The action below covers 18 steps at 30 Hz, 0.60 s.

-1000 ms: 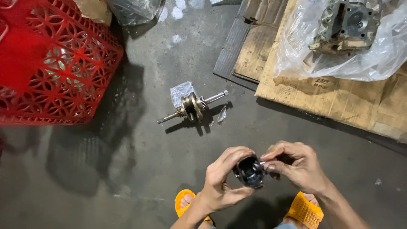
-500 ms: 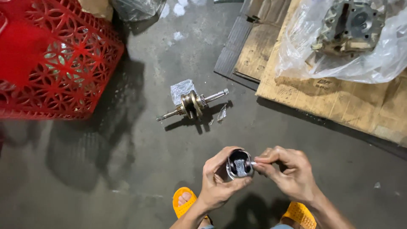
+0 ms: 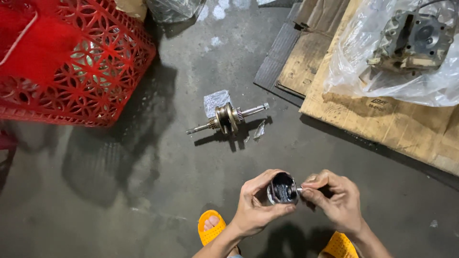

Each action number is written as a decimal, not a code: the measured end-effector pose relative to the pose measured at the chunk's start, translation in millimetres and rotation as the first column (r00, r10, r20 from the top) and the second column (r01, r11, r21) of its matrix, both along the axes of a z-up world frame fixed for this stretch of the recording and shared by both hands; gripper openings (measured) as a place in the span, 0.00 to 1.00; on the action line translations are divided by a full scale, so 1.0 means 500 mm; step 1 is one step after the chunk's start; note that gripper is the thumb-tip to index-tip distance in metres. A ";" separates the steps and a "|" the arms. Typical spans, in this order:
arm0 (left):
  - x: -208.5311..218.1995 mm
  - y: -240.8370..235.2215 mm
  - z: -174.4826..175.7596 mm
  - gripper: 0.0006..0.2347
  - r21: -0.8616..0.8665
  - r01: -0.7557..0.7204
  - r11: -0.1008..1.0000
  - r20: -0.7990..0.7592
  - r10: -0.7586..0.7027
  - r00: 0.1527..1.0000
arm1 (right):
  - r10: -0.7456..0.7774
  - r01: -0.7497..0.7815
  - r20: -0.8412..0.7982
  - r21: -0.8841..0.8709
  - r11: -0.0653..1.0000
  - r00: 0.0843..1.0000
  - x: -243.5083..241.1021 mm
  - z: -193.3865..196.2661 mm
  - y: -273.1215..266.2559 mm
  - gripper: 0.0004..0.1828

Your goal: The person sits on the workshop floor assembling small engine components. They handle a crankshaft with gear, fit a piston into a cylinder, press piston rings onto the piston by hand, then gather wrenches and sockets from the floor and place small parts into metal bowls on a work table.

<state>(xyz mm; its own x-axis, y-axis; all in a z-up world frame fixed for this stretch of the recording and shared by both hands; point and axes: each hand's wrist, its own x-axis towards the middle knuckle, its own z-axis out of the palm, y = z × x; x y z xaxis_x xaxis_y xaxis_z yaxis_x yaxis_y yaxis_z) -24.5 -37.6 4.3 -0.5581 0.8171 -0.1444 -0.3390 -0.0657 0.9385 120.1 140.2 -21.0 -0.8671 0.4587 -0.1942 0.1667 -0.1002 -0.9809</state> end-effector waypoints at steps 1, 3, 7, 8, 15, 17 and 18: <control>0.002 0.000 -0.005 0.22 -0.062 -0.017 0.998 0.027 0.018 0.999 | -0.020 0.013 0.064 0.110 0.994 0.998 -0.011 0.011 -0.004 0.05; -0.002 0.002 0.007 0.23 -0.050 0.004 0.999 0.071 -0.001 0.997 | 0.015 0.001 -0.075 0.206 0.979 0.997 -0.019 0.038 -0.003 0.05; -0.003 0.004 0.012 0.23 0.056 0.044 0.997 0.012 -0.044 0.999 | -0.015 0.009 -0.080 -0.071 0.997 0.997 0.029 -0.022 0.008 0.03; -0.001 0.006 0.006 0.23 0.059 0.046 0.997 0.009 -0.047 0.999 | -0.017 0.011 -0.083 -0.068 0.998 0.996 0.023 -0.022 0.006 0.03; 0.000 -0.005 -0.009 0.24 -0.047 0.006 0.999 0.159 0.001 0.987 | -0.075 0.107 -0.136 0.243 0.964 0.988 0.019 0.021 0.017 0.05; -0.010 -0.017 -0.002 0.24 -0.026 0.008 1.000 0.274 -0.001 0.962 | -0.181 0.182 -0.056 0.016 0.983 0.982 0.044 -0.002 0.057 0.04; -0.015 -0.024 0.003 0.24 -0.016 -0.035 0.999 0.193 0.038 0.980 | -0.373 0.362 -0.063 -0.132 0.923 0.926 0.048 -0.014 0.086 0.07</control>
